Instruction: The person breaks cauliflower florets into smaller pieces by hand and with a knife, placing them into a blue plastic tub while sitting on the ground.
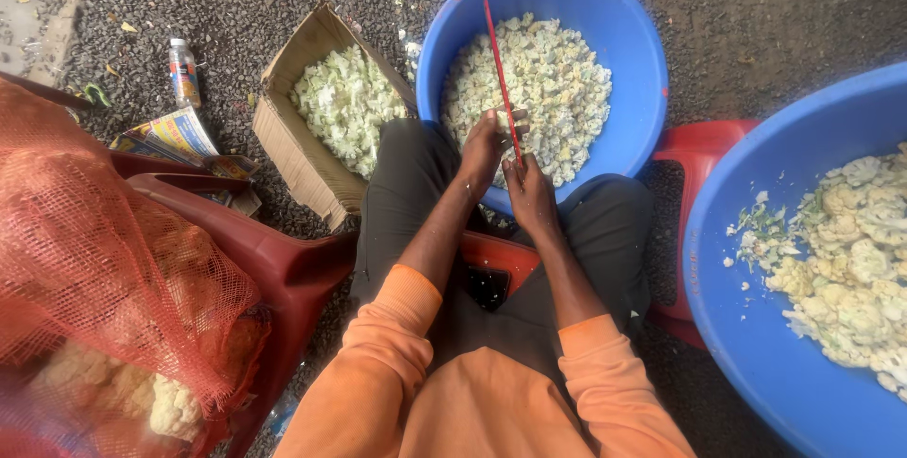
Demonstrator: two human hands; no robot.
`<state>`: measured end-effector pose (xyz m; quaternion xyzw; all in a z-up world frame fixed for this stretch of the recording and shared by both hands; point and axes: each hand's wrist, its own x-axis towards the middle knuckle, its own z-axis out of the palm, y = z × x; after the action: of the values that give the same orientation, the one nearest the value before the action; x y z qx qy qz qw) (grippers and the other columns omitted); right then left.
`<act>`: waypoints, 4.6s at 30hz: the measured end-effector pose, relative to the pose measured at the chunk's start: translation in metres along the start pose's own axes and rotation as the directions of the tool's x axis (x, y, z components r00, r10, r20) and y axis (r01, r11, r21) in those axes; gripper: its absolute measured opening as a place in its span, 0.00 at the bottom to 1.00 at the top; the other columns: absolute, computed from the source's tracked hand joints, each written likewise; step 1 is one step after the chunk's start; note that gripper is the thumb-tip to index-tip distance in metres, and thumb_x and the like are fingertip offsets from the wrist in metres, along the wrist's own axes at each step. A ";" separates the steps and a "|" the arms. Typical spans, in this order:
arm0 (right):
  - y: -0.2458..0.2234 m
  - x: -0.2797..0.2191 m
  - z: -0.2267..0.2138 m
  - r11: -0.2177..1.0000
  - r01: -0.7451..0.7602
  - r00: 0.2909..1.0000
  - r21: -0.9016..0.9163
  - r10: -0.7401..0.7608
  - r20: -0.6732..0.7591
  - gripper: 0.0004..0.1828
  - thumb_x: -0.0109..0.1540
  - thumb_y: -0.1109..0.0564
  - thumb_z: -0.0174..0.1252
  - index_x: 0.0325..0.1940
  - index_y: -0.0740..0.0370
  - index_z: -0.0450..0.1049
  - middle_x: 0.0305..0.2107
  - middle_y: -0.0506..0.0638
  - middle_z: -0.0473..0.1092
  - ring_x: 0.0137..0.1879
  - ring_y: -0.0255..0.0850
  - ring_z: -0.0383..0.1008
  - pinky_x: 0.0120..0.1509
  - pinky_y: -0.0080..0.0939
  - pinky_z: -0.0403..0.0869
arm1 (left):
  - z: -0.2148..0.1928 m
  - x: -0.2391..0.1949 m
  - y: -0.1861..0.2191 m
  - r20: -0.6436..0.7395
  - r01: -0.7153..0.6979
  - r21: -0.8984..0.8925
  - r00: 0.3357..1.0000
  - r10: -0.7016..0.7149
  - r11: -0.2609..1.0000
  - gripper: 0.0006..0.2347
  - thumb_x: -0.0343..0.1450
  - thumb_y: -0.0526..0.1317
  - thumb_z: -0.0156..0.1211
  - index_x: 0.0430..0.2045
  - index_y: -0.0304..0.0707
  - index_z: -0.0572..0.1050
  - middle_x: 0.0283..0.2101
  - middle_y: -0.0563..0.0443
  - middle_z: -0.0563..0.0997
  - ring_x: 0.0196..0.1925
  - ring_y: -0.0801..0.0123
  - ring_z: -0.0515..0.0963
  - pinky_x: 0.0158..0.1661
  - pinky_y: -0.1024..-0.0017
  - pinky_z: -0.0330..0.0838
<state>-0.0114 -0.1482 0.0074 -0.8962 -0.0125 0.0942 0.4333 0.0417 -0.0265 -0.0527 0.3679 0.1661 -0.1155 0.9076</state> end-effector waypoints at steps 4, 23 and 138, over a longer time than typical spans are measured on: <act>-0.006 -0.002 0.000 0.996 -0.087 0.993 0.007 0.086 0.079 0.19 0.69 0.46 0.55 0.44 0.67 0.67 0.24 0.65 0.72 0.32 0.61 0.77 0.38 0.56 0.70 | -0.002 -0.002 0.004 -0.011 -0.021 0.048 1.000 0.022 0.999 0.24 0.79 0.51 0.46 0.61 0.27 0.67 0.53 0.38 0.81 0.51 0.58 0.80 0.54 0.60 0.75; 0.080 0.026 0.044 0.544 -0.300 0.932 0.784 0.343 0.118 0.11 0.66 0.45 0.57 0.42 0.52 0.70 0.17 0.40 0.57 0.19 0.30 0.55 0.21 0.35 0.58 | 0.028 -0.033 0.022 0.032 -0.317 0.788 0.877 0.480 0.528 0.32 0.80 0.55 0.52 0.74 0.32 0.53 0.79 0.31 0.47 0.80 0.44 0.46 0.74 0.52 0.43; -0.009 -0.010 -0.065 0.988 0.133 0.970 0.075 -0.145 0.195 0.19 0.67 0.44 0.60 0.40 0.65 0.77 0.16 0.47 0.66 0.22 0.32 0.64 0.27 0.40 0.65 | -0.009 -0.029 0.048 0.242 -0.160 0.413 0.968 0.061 0.897 0.12 0.82 0.42 0.58 0.47 0.29 0.83 0.48 0.43 0.85 0.44 0.73 0.80 0.44 0.77 0.77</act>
<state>-0.0090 -0.1938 0.0560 -0.8653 -0.1159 0.1537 0.4628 0.0290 0.0161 -0.0169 0.5519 0.0125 -0.1379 0.8223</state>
